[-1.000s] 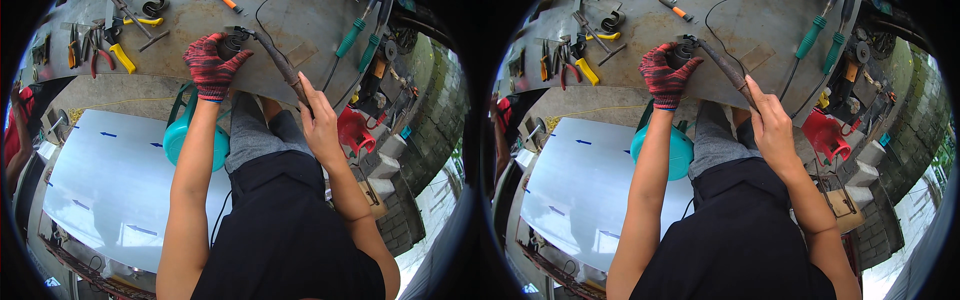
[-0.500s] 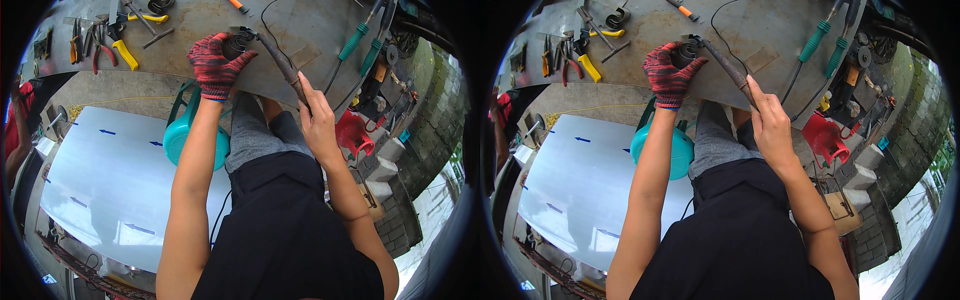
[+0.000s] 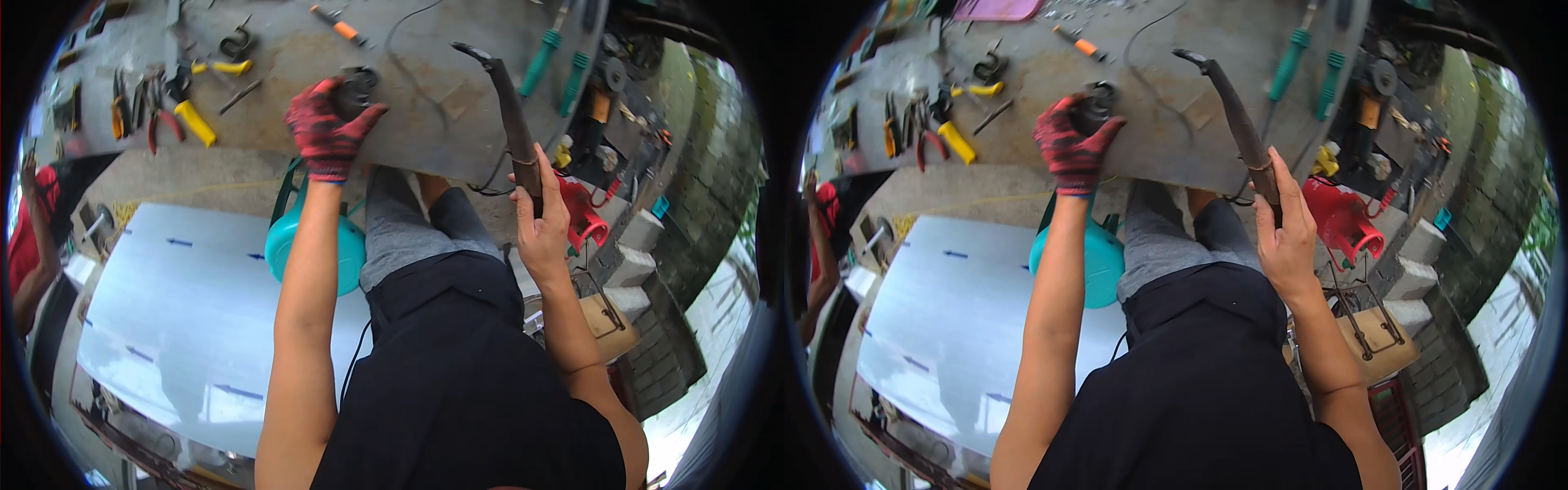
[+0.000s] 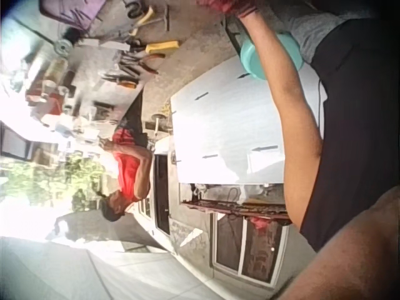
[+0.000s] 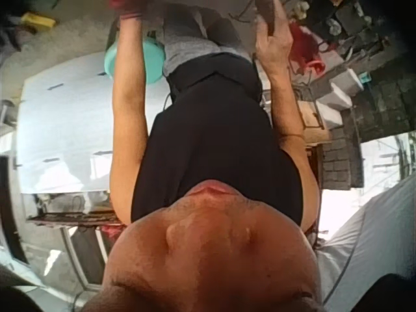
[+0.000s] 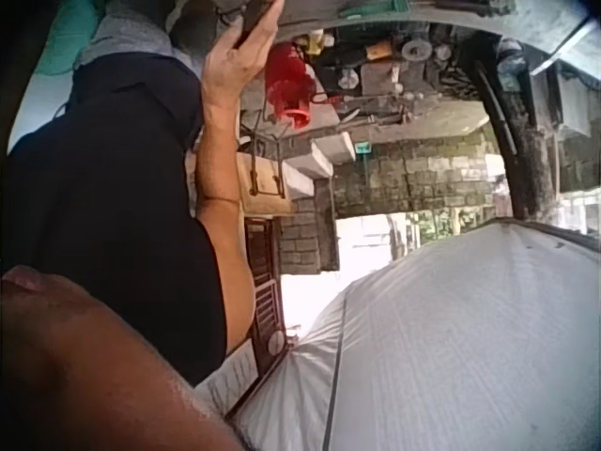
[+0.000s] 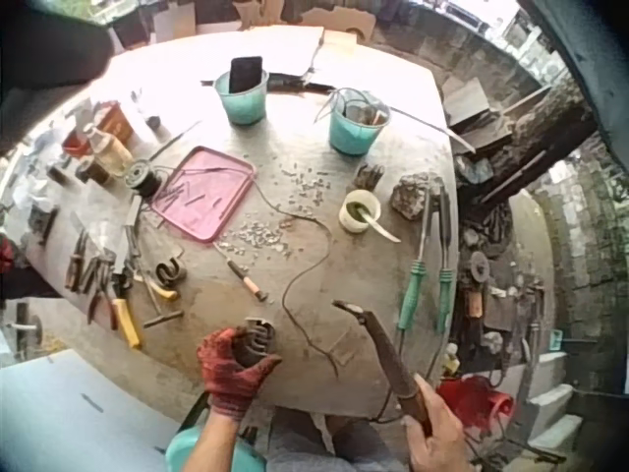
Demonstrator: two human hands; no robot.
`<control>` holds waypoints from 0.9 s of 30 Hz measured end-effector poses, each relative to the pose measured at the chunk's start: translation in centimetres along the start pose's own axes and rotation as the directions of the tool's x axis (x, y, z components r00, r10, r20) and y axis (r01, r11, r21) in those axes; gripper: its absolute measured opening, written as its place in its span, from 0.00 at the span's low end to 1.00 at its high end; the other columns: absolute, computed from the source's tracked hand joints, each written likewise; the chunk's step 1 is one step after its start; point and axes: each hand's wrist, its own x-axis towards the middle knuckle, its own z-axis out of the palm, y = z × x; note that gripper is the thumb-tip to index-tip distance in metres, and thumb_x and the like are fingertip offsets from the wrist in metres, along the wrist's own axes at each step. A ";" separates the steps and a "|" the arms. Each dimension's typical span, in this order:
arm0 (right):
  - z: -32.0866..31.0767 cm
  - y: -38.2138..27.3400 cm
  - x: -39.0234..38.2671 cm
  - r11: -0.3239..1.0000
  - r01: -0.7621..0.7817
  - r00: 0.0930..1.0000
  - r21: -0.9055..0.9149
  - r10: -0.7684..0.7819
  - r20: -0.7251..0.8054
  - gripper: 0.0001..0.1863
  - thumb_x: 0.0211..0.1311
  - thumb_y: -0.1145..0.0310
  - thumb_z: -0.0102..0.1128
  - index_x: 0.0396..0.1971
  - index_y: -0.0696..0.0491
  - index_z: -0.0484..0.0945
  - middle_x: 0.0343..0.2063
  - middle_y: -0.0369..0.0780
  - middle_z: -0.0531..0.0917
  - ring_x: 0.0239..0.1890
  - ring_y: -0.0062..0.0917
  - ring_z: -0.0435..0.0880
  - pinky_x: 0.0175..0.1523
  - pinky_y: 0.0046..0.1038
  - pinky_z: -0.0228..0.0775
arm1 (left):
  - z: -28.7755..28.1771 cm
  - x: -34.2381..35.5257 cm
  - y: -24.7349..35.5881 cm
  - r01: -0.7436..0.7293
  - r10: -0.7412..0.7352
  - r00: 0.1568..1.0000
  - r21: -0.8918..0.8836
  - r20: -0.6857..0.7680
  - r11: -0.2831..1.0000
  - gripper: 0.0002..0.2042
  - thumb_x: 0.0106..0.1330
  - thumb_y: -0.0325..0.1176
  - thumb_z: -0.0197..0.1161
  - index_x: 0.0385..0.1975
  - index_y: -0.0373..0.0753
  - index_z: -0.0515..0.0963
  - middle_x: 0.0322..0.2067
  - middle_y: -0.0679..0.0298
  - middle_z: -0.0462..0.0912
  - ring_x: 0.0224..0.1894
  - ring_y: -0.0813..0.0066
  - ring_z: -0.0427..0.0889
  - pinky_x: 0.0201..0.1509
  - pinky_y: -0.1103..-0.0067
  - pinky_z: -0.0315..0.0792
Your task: The person welds small metal pieces on a workbench using a welding torch and a grounding clamp. They repeatedly pick up metal pieces, position them, weld them, and inspect the results.
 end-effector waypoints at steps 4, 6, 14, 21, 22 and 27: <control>-3.6 2.8 -1.4 0.998 -0.054 0.967 0.027 0.059 -0.248 0.28 0.72 0.80 0.56 0.71 0.58 0.66 0.48 0.45 0.85 0.43 0.27 0.87 0.50 0.28 0.78 | 0.8 -0.4 -1.7 -0.008 0.005 1.000 -0.082 -0.027 0.997 0.20 0.60 0.47 0.74 0.45 0.41 0.84 0.41 0.57 0.86 0.47 0.53 0.83 0.53 0.63 0.75; -5.8 4.9 -1.3 0.998 -0.060 0.929 0.016 0.062 -0.365 0.26 0.73 0.79 0.56 0.69 0.59 0.67 0.46 0.44 0.86 0.40 0.26 0.86 0.48 0.28 0.78 | 1.4 -1.5 -3.7 0.067 -0.075 0.996 -0.173 -0.041 0.983 0.17 0.69 0.45 0.65 0.47 0.37 0.84 0.41 0.55 0.87 0.46 0.54 0.84 0.55 0.64 0.76; -18.8 17.8 -0.2 0.967 -0.253 0.597 -0.034 0.129 -0.792 0.21 0.78 0.67 0.52 0.65 0.60 0.68 0.43 0.45 0.87 0.38 0.29 0.87 0.47 0.35 0.79 | 1.2 -1.4 -4.4 0.269 -0.247 0.963 -0.351 0.105 0.897 0.21 0.74 0.45 0.58 0.54 0.32 0.77 0.50 0.53 0.82 0.54 0.60 0.80 0.63 0.66 0.72; -27.3 37.0 3.7 0.859 -0.485 0.476 -0.166 0.099 -0.874 0.23 0.75 0.64 0.55 0.66 0.55 0.71 0.48 0.55 0.85 0.52 0.53 0.82 0.58 0.49 0.71 | 1.3 -0.6 -4.6 0.325 -0.282 0.945 -0.412 0.165 0.851 0.19 0.81 0.45 0.54 0.56 0.35 0.75 0.51 0.58 0.80 0.55 0.67 0.78 0.65 0.70 0.70; -27.8 38.2 4.9 0.849 -0.500 0.485 -0.174 0.108 -0.868 0.23 0.75 0.63 0.56 0.66 0.54 0.71 0.49 0.56 0.85 0.52 0.54 0.81 0.59 0.50 0.70 | 1.0 -0.7 -5.0 0.342 -0.301 0.940 -0.432 0.163 0.835 0.19 0.81 0.45 0.53 0.56 0.35 0.75 0.51 0.58 0.80 0.54 0.68 0.78 0.65 0.70 0.70; -29.1 42.0 8.3 0.794 -0.584 0.519 -0.169 0.206 -0.829 0.24 0.73 0.64 0.58 0.67 0.50 0.72 0.53 0.53 0.84 0.51 0.55 0.81 0.59 0.48 0.70 | 0.2 -0.3 -6.5 0.361 -0.315 0.932 -0.357 0.180 0.862 0.19 0.82 0.45 0.52 0.56 0.34 0.75 0.52 0.58 0.79 0.56 0.68 0.77 0.66 0.69 0.69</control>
